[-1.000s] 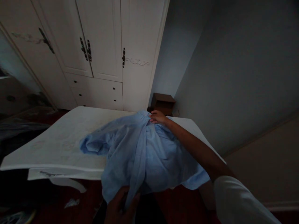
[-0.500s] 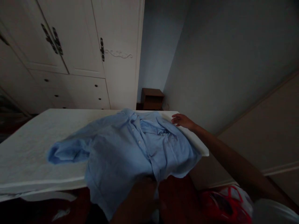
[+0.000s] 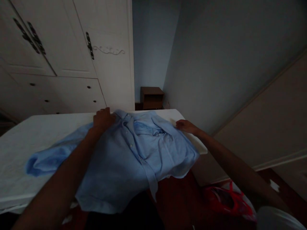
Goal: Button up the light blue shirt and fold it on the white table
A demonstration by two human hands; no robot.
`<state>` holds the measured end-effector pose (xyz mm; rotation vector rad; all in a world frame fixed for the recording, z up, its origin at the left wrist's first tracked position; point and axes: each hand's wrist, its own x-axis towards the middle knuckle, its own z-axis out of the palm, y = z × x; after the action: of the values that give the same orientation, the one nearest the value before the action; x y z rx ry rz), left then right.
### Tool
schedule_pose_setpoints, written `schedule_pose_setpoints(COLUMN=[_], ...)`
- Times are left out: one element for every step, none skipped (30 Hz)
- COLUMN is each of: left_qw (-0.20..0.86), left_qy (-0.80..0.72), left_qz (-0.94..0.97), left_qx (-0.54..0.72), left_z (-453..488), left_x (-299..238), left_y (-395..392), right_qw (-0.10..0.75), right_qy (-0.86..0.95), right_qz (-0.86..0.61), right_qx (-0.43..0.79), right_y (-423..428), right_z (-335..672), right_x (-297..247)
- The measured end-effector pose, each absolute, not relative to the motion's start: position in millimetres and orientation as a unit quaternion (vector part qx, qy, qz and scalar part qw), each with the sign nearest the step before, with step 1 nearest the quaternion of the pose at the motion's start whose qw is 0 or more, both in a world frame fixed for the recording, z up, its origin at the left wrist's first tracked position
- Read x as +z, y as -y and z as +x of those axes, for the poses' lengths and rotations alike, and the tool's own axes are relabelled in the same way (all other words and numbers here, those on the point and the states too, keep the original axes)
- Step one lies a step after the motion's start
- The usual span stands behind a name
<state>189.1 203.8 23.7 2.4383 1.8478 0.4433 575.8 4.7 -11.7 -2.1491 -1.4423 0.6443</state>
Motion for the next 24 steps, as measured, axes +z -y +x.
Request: schedule_pose_setpoints(left_qw=[0.051, 0.071, 0.087, 0.091, 0.085, 0.076, 0.067, 0.061, 0.059, 0.059, 0.056, 0.050, 0.043, 0.036, 0.029, 0.024, 0.020, 0.015, 0.008, 0.004, 0.003, 0.003, 0.001, -0.005], left_qy=[-0.593, -0.585, -0.571, -0.559, -0.554, -0.555, -0.561, -0.572, -0.585, -0.598, -0.611, -0.623, -0.632, -0.639, -0.643, -0.645, -0.646, -0.646, -0.645, -0.644, -0.644, -0.641, -0.639, -0.633], left_qz=[0.798, 0.805, 0.816, 0.824, 0.827, 0.827, 0.823, 0.813, 0.802, 0.790, 0.777, 0.767, 0.758, 0.752, 0.748, 0.746, 0.745, 0.744, 0.745, 0.748, 0.752, 0.758, 0.764, 0.770], left_qx=[0.097, 0.065, 0.042, 0.031, 0.033, 0.043, 0.061, 0.084, 0.107, 0.126, 0.140, 0.149, 0.154, 0.158, 0.160, 0.163, 0.167, 0.173, 0.170, 0.159, 0.140, 0.118, 0.094, 0.078], left_z=[185, 179, 174, 169, 164, 160, 157, 155, 154, 154, 155, 157, 159, 162, 164, 167, 170, 173, 176, 179, 181, 184, 187, 190], left_x=[19, 15, 12, 9, 7, 5, 4, 3, 4, 4, 6, 8, 10, 12, 15, 18, 20, 22, 24, 24, 24, 24, 22, 21], left_y=[-218, -229, -237, -244, -248, -251, -253, -254, -255, -256, -258, -260, -264, -269, -274, -281, -288, -295, -301, -307, -310, -312, -313, -311], right_qw=[0.235, 0.235, 0.235, 0.235, 0.236, 0.239, 0.243, 0.248, 0.253, 0.259, 0.265, 0.273, 0.285, 0.300, 0.317, 0.332, 0.346, 0.359, 0.371, 0.379, 0.385, 0.387, 0.385, 0.379], right_qy=[0.528, 0.532, 0.536, 0.539, 0.541, 0.540, 0.538, 0.535, 0.531, 0.529, 0.527, 0.523, 0.514, 0.501, 0.487, 0.471, 0.457, 0.448, 0.440, 0.432, 0.425, 0.418, 0.413, 0.411], right_qz=[-0.780, -0.776, -0.772, -0.769, -0.766, -0.763, -0.761, -0.761, -0.761, -0.759, -0.757, -0.754, -0.752, -0.750, -0.748, -0.747, -0.744, -0.735, -0.724, -0.711, -0.697, -0.685, -0.673, -0.664], right_qx=[0.240, 0.244, 0.247, 0.250, 0.254, 0.261, 0.268, 0.271, 0.274, 0.277, 0.282, 0.290, 0.300, 0.311, 0.321, 0.331, 0.343, 0.360, 0.382, 0.406, 0.430, 0.454, 0.478, 0.496], right_y=[-5, -6, -7, -8, -10, -11, -13, -14, -15, -15, -15, -14, -14, -13, -13, -12, -11, -11, -10, -9, -8, -7, -6, -5], right_z=[576, 576, 577, 576, 576, 575, 574, 573, 572, 571, 569, 568, 567, 565, 563, 561, 559, 557, 554, 552, 550, 548, 548, 548], right_x=[-14, -16, -18, -20, -22, -23, -24, -24, -25, -25, -25, -25, -25, -24, -23, -22, -20, -18, -16, -14, -12, -11, -10, -9])
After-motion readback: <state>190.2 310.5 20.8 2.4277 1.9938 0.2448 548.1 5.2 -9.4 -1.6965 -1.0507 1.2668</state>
